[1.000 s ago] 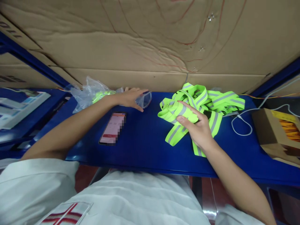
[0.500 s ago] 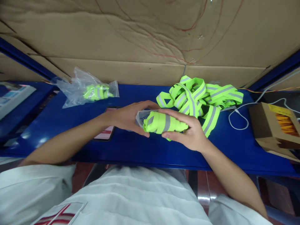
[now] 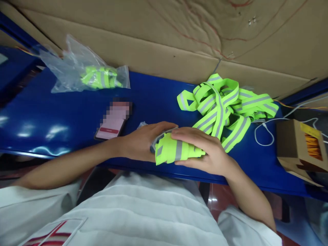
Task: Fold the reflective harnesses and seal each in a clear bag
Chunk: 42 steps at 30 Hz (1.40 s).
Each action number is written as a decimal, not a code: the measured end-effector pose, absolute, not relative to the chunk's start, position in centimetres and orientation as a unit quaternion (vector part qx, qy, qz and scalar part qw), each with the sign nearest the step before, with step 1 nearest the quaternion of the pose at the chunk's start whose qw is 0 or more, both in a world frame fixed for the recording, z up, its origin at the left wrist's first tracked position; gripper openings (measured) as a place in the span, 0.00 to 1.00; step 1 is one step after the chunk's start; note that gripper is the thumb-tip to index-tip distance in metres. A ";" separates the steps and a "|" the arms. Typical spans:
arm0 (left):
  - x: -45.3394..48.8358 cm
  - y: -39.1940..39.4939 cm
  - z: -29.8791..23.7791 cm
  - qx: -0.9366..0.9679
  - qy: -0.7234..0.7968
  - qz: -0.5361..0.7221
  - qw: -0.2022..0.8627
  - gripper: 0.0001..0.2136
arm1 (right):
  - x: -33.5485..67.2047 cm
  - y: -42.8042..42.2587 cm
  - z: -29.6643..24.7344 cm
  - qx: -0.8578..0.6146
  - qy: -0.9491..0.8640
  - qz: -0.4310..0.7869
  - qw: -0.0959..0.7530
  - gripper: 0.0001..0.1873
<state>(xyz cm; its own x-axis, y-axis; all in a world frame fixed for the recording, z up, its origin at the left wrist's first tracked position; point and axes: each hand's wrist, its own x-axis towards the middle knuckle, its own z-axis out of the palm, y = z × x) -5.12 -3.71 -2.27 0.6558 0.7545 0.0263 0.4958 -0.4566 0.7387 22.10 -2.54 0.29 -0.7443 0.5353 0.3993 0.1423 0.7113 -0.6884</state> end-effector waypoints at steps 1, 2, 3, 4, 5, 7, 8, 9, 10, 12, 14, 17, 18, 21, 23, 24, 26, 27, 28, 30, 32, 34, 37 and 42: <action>-5.1 -3.7 -2.4 0.834 0.380 0.170 0.362 0.45 | 22.1 -2.6 0.1 -0.197 -0.878 0.319 0.297 0.41; -5.2 -3.7 -2.5 0.835 0.382 0.161 0.362 0.44 | 22.2 -2.6 0.0 -0.198 -0.885 0.305 0.292 0.40; -5.3 -3.6 -2.6 0.835 0.383 0.154 0.362 0.43 | 22.3 -2.7 0.0 -0.198 -0.893 0.288 0.284 0.40; -5.4 -3.6 -2.6 0.836 0.384 0.150 0.362 0.42 | 22.3 -2.7 0.0 -0.197 -0.901 0.271 0.275 0.39; -5.4 -3.6 -2.6 0.837 0.383 0.148 0.360 0.41 | 22.4 -2.8 0.1 -0.195 -0.909 0.258 0.264 0.39; -5.5 -3.6 -2.5 0.843 0.379 0.145 0.353 0.39 | 22.4 -2.9 0.3 -0.197 -0.917 0.248 0.244 0.38; -5.5 -3.7 -2.4 0.847 0.377 0.143 0.347 0.39 | 22.4 -3.0 0.4 -0.201 -0.918 0.248 0.235 0.38; -5.5 -3.7 -2.4 0.850 0.376 0.141 0.340 0.38 | 22.3 -3.0 0.5 -0.209 -0.919 0.243 0.227 0.37; -5.4 -3.8 -2.4 0.853 0.377 0.137 0.333 0.38 | 22.2 -3.1 0.5 -0.219 -0.922 0.234 0.219 0.36; -5.3 -4.0 -2.5 0.859 0.381 0.129 0.318 0.38 | 22.1 -3.2 0.3 -0.236 -0.927 0.205 0.209 0.33; -5.2 -4.0 -2.8 0.868 0.380 0.123 0.294 0.37 | 21.9 -3.3 0.0 -0.241 -0.931 0.181 0.204 0.29; -5.1 -4.0 -3.4 0.878 0.376 0.133 0.265 0.35 | 21.7 -3.3 -0.5 -0.240 -0.935 0.167 0.202 0.28; -5.1 -4.0 -3.6 0.876 0.378 0.142 0.263 0.34 | 21.7 -3.3 -0.7 -0.242 -0.935 0.163 0.202 0.28; -5.1 -4.2 -3.8 0.861 0.399 0.197 0.246 0.31 | 21.6 -3.0 -0.9 -0.254 -0.933 0.146 0.208 0.28; -5.0 -4.5 -3.7 0.854 0.418 0.239 0.197 0.30 | 21.5 -2.9 -0.9 -0.266 -0.930 0.137 0.215 0.27; -5.0 -4.8 -3.6 0.855 0.424 0.247 0.169 0.29 | 21.4 -2.8 -0.9 -0.273 -0.927 0.134 0.220 0.27; -4.8 -5.2 -3.5 0.860 0.432 0.238 0.131 0.30 | 21.2 -2.7 -0.9 -0.287 -0.920 0.131 0.235 0.27; -4.8 -5.4 -3.5 0.861 0.437 0.229 0.124 0.32 | 21.1 -2.7 -0.9 -0.291 -0.917 0.130 0.242 0.27; -4.8 -5.6 -3.4 0.861 0.442 0.220 0.125 0.32 | 21.0 -2.7 -1.0 -0.292 -0.915 0.129 0.247 0.27; -4.8 -5.7 -3.4 0.857 0.445 0.220 0.140 0.32 | 20.9 -2.8 -1.0 -0.287 -0.916 0.128 0.249 0.26; -4.8 -5.5 -3.3 0.851 0.441 0.230 0.168 0.28 | 20.9 -2.9 -0.9 -0.282 -0.919 0.125 0.246 0.26; -5.0 -5.1 -3.2 0.845 0.433 0.241 0.202 0.25 | 20.9 -3.1 -0.7 -0.284 -0.920 0.121 0.243 0.27; -5.2 -4.7 -3.1 0.835 0.426 0.255 0.240 0.22 | 21.0 -3.3 -0.4 -0.294 -0.919 0.113 0.236 0.27; -5.2 -4.6 -3.2 0.848 0.415 0.236 0.229 0.23 | 20.9 -3.8 -0.2 -0.299 -0.924 0.097 0.216 0.27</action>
